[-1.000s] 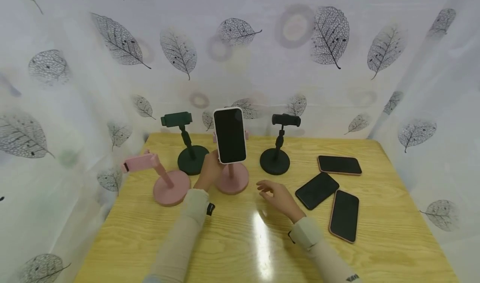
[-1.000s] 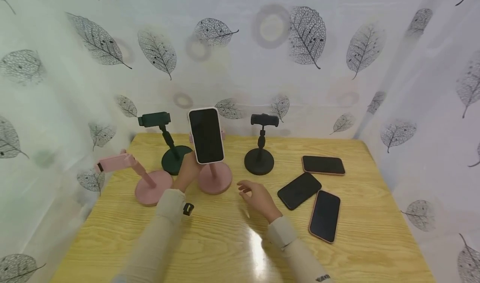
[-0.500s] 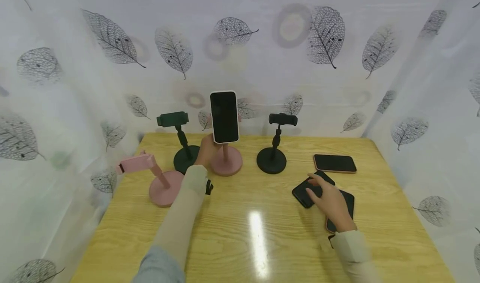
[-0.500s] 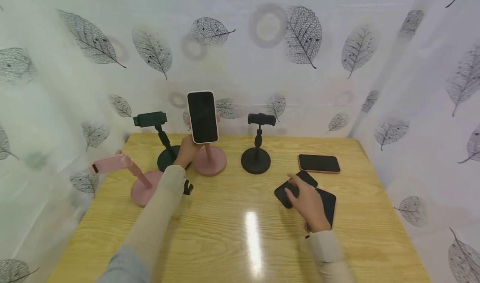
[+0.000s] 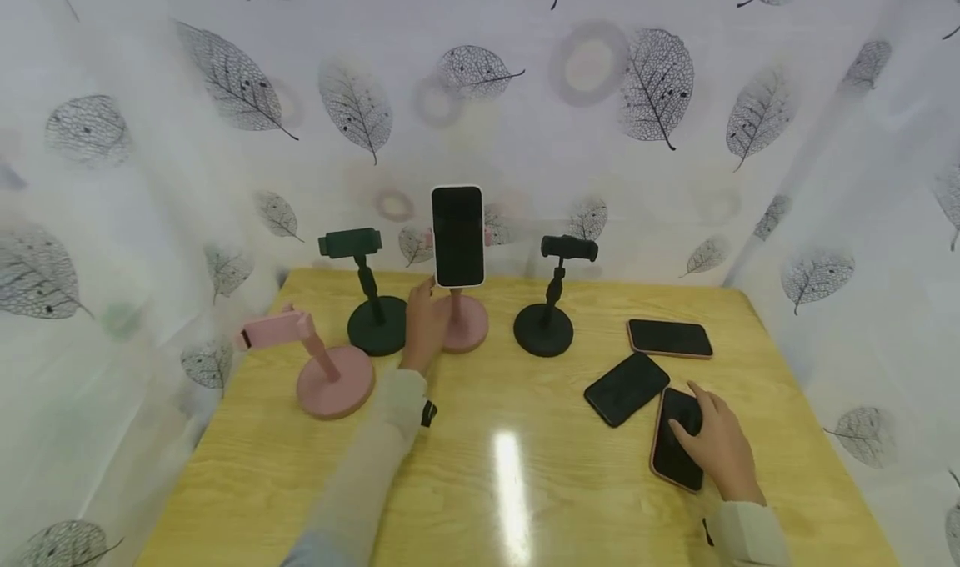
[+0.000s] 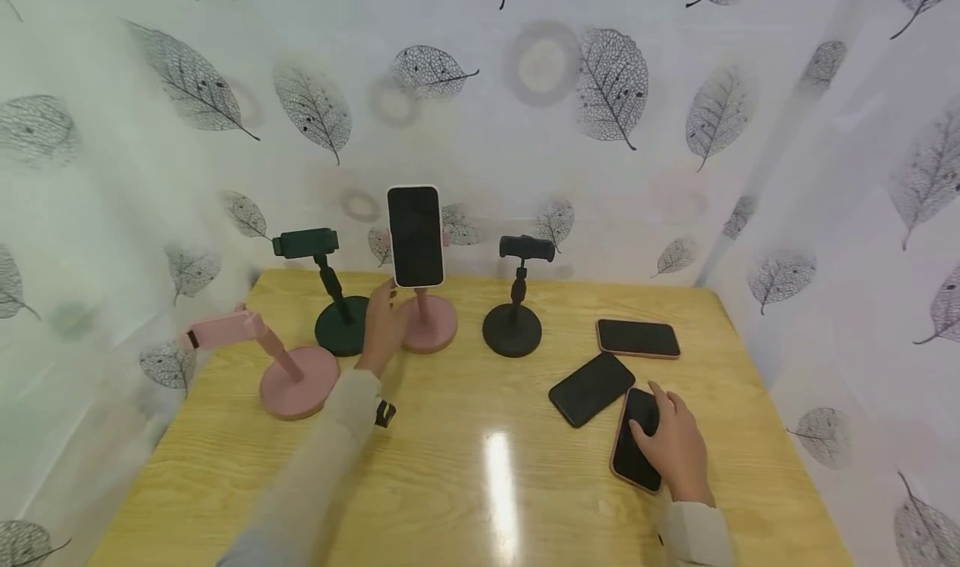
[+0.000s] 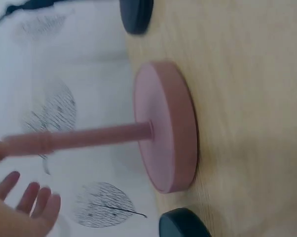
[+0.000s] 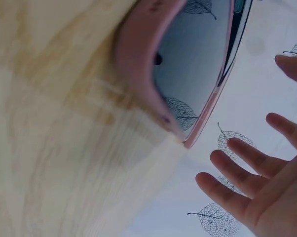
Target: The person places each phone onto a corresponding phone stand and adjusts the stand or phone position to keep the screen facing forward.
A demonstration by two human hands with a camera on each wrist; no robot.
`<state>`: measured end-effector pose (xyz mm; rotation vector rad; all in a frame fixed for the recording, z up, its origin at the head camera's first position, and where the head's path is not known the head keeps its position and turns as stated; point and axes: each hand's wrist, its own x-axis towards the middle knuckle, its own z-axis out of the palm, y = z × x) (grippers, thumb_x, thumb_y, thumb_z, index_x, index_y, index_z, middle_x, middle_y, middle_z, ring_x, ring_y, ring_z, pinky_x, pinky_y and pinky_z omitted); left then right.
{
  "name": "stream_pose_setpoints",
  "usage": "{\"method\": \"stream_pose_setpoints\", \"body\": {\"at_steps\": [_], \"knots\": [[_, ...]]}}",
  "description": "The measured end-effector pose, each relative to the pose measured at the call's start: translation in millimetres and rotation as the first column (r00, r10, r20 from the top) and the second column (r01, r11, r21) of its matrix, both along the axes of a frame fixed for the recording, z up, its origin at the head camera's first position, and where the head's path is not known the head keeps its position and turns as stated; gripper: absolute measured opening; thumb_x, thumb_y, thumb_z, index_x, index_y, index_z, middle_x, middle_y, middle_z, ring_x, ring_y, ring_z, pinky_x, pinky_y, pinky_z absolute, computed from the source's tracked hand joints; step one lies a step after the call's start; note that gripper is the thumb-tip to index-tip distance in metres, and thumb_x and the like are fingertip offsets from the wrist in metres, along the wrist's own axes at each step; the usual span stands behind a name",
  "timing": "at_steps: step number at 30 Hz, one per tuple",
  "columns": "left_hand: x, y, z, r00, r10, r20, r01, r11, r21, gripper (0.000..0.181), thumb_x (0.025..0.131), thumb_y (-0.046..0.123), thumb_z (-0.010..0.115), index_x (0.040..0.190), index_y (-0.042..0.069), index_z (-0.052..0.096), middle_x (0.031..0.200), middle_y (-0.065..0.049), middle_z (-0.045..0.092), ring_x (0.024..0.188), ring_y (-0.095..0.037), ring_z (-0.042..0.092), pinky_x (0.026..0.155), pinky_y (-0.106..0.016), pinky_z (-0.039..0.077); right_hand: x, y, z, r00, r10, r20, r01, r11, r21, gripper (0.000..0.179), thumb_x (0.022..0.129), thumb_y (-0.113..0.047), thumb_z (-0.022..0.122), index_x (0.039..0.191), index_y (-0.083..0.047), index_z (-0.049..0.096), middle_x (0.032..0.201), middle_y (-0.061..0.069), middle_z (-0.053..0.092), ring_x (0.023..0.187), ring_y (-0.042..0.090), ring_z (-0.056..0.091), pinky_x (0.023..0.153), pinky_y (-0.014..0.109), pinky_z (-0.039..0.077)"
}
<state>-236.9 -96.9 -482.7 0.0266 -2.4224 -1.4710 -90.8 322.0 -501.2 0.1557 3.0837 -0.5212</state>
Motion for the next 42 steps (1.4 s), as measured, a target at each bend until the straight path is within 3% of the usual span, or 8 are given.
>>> {"method": "stream_pose_setpoints", "body": {"at_steps": [6,13,15,19,22,31,37,42], "knots": [[85.5,-13.7,7.2,0.910,0.280,-0.306,-0.266,0.960,0.089,0.008,0.091,0.001,0.056,0.097,0.000,0.061,0.097,-0.018,0.058,0.091,-0.029,0.054,0.081,-0.038,0.046,1.5,9,-12.1,0.995,0.046,0.091,-0.051,0.997,0.054,0.079,0.085,-0.037,0.064,0.144,-0.001,0.027,0.135,0.045,0.025,0.118,0.063,0.029,0.088,0.072,0.033],[111.7,-61.0,-0.1,0.784,0.615,-0.083,-0.571,0.767,0.293,0.041,0.081,0.000,0.067,0.105,-0.003,0.034,0.105,-0.015,0.031,0.102,-0.030,0.028,0.090,-0.041,0.022,-2.6,12,-19.2,0.973,0.075,0.220,-0.083,0.996,0.030,0.087,0.086,-0.051,0.059,0.147,-0.004,0.019,0.140,0.048,0.008,0.124,0.070,0.008,0.092,0.080,0.015],[107.3,-77.1,-4.1,0.798,0.598,-0.075,-0.556,0.779,0.290,0.051,0.080,0.000,0.068,0.118,0.000,0.034,0.118,-0.017,0.033,0.113,-0.033,0.028,0.100,-0.044,0.021,-2.6,13,-21.1,0.968,0.074,0.241,-0.080,0.997,0.014,0.088,0.086,-0.053,0.057,0.147,-0.003,0.017,0.140,0.048,0.007,0.125,0.070,0.006,0.091,0.081,0.013],[100.0,-114.2,-10.6,0.919,0.392,-0.048,-0.374,0.903,0.209,0.059,0.088,0.000,0.059,0.139,0.006,0.031,0.135,-0.022,0.040,0.127,-0.036,0.038,0.108,-0.049,0.028,-3.8,14,-25.3,0.959,0.063,0.276,-0.064,0.998,-0.008,0.089,0.087,-0.056,0.055,0.147,-0.002,0.018,0.141,0.047,0.005,0.125,0.069,0.007,0.090,0.082,0.015],[97.3,-139.7,-14.7,0.963,0.271,0.006,-0.270,0.957,0.105,0.043,0.094,0.008,0.054,0.136,0.007,0.043,0.130,-0.021,0.053,0.118,-0.021,0.053,0.103,-0.033,0.040,-4.3,14,-27.3,0.959,0.063,0.276,-0.062,0.998,-0.011,0.089,0.087,-0.055,0.056,0.145,0.002,0.020,0.142,0.047,0.005,0.124,0.069,0.009,0.090,0.080,0.022],[100.3,-160.2,-12.2,0.977,0.200,0.074,-0.194,0.977,-0.084,0.027,0.088,0.020,0.066,0.109,0.004,0.066,0.110,-0.017,0.069,0.079,0.023,0.049,0.072,0.001,0.041,-6.0,12,-24.7,0.967,0.004,0.256,-0.008,1.000,0.013,0.086,0.088,-0.056,0.054,0.142,0.005,0.025,0.129,0.052,0.020,0.110,0.069,0.028,0.082,0.071,0.035],[99.3,-139.5,-7.6,0.983,-0.025,0.182,0.004,0.993,0.114,0.068,0.086,0.016,0.068,0.145,0.012,0.035,0.133,-0.017,0.054,0.088,0.023,0.049,0.078,-0.001,0.043,-10.9,8,-19.1,0.950,-0.025,0.311,0.031,0.999,-0.012,0.090,0.088,-0.056,0.052,0.145,0.004,0.016,0.122,0.052,0.021,0.103,0.064,0.029,0.078,0.067,0.036],[97.8,-106.3,13.9,0.949,-0.181,0.259,0.131,0.971,0.198,0.081,0.087,0.011,0.066,0.151,0.016,0.016,0.145,-0.014,0.040,0.107,0.004,0.053,0.095,-0.014,0.043,-14.2,7,-17.5,0.938,-0.033,0.346,0.043,0.999,-0.023,0.094,0.087,-0.059,0.052,0.145,0.005,0.014,0.122,0.051,0.020,0.104,0.063,0.029,0.077,0.066,0.038]]}}
